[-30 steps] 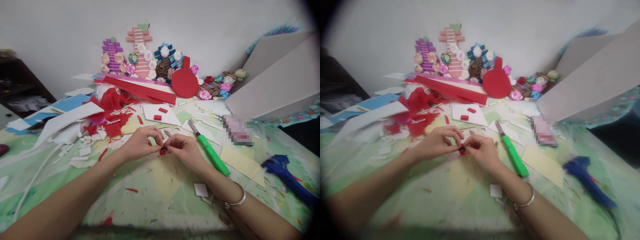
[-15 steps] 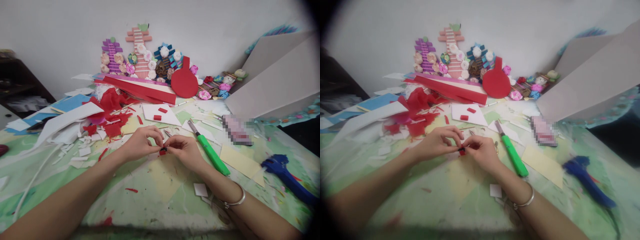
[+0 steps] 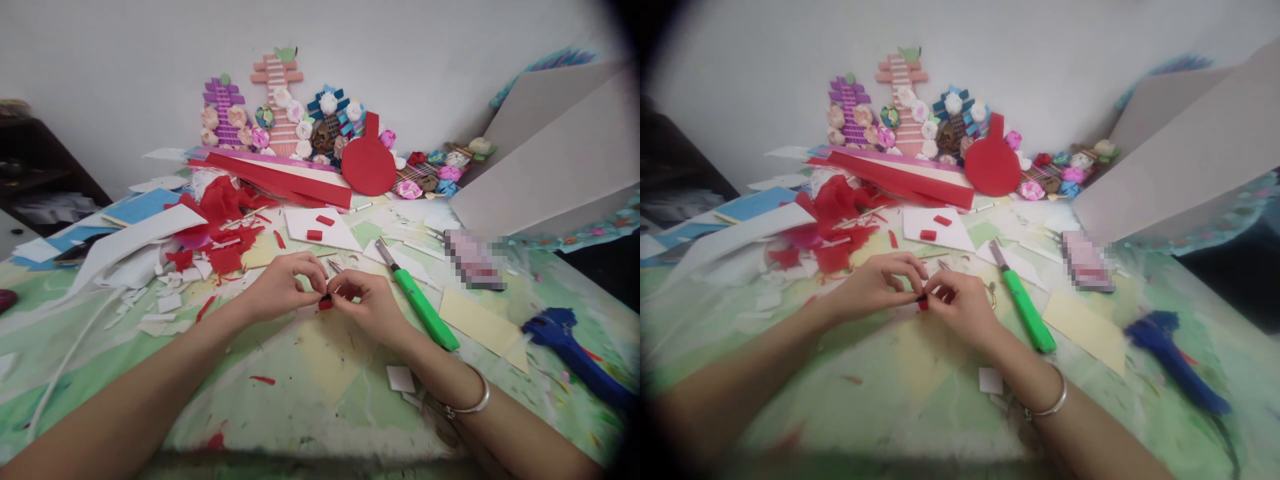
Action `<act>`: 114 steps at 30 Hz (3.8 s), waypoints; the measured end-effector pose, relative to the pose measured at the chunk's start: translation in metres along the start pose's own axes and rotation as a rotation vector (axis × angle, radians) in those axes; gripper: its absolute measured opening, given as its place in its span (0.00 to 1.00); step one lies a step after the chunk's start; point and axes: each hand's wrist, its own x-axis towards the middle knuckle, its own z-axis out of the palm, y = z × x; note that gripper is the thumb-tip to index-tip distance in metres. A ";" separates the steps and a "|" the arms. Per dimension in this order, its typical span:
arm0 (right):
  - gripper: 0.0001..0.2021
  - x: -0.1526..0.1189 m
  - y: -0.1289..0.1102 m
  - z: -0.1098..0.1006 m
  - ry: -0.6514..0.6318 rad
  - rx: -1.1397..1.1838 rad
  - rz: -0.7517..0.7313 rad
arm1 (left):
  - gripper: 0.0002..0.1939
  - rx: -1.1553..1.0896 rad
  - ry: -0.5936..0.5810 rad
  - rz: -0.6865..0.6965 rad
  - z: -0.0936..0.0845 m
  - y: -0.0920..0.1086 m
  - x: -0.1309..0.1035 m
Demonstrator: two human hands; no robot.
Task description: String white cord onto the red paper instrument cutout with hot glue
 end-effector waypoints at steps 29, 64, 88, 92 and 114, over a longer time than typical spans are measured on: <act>0.04 -0.001 -0.002 0.003 0.187 0.241 0.054 | 0.03 -0.030 0.313 0.145 0.010 0.000 -0.003; 0.04 0.001 0.001 0.000 0.144 0.245 0.017 | 0.08 -0.654 -0.035 -0.333 -0.004 -0.018 0.003; 0.06 0.001 0.002 -0.001 0.092 0.048 -0.090 | 0.05 -0.397 0.104 -0.426 0.004 -0.001 0.002; 0.05 0.001 0.003 0.000 0.036 0.139 0.017 | 0.06 -0.403 0.044 -0.420 0.004 -0.007 0.003; 0.06 0.003 0.002 0.005 -0.021 0.690 0.449 | 0.08 -0.345 -0.047 -0.438 0.007 -0.010 0.004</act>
